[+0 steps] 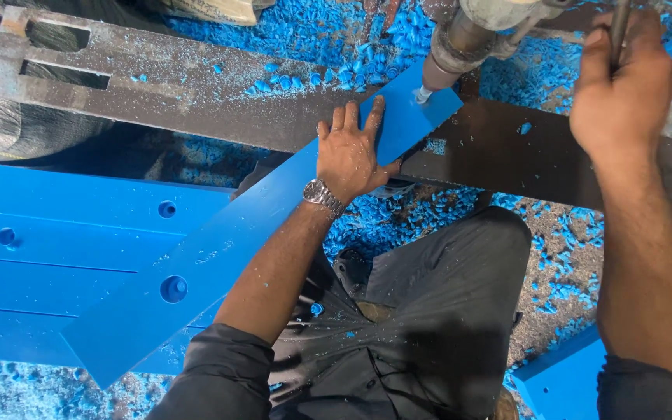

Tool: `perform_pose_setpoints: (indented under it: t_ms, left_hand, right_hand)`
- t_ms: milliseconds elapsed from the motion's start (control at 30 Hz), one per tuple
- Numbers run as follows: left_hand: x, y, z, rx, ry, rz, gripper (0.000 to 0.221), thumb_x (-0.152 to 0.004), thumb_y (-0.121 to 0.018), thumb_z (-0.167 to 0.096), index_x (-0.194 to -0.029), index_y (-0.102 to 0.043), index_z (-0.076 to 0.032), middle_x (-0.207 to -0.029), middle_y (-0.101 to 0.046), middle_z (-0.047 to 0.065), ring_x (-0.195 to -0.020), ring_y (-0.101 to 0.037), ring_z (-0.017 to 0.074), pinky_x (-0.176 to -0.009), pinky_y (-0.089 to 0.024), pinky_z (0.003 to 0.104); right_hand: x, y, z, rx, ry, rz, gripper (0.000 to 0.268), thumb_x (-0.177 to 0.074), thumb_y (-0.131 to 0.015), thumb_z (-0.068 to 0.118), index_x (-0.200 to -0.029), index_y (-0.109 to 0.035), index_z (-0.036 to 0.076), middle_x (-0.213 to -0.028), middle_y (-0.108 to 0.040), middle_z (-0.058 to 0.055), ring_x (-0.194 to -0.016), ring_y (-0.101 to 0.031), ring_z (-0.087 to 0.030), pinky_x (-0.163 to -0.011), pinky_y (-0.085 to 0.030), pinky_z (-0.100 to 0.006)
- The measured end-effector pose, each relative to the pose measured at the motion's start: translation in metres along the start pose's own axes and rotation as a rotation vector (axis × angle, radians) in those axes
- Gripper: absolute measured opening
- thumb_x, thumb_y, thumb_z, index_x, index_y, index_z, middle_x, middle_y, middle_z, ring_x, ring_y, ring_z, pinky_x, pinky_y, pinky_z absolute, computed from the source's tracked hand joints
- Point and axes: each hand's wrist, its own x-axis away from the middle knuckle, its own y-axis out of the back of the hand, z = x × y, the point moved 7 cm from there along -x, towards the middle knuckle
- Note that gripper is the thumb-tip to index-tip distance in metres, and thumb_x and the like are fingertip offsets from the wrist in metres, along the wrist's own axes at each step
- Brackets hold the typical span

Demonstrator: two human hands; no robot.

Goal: Drilling holes into blue plastic rectangular components using a stationary drill press.

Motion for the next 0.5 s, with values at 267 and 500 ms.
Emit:
perform_pose_setpoints:
  t_ms: [267, 500]
  left_hand:
    - [0.003, 0.002, 0.000, 0.012, -0.003, -0.004, 0.114, -0.072, -0.081, -0.061, -0.160, -0.027, -0.014, -0.142, -0.044, 0.023, -0.130, -0.043, 0.0405, -0.101, -0.039, 0.061]
    - [0.001, -0.001, 0.001, -0.024, 0.000, -0.035, 0.116, -0.067, -0.082, -0.062, -0.157, -0.027, -0.012, -0.139, -0.045, 0.025, -0.130, -0.043, 0.0424, -0.100, -0.037, 0.064]
  right_hand:
    - [0.011, -0.007, -0.010, -0.027, 0.015, -0.040, 0.014, -0.113, -0.056, -0.001, -0.125, -0.061, -0.005, -0.096, -0.070, -0.011, -0.084, -0.069, -0.018, -0.076, -0.053, -0.031]
    - [0.010, -0.017, -0.016, -0.072, -0.109, -0.043, 0.014, -0.113, -0.054, 0.004, -0.125, -0.061, -0.001, -0.093, -0.069, -0.010, -0.082, -0.070, -0.016, -0.073, -0.052, -0.029]
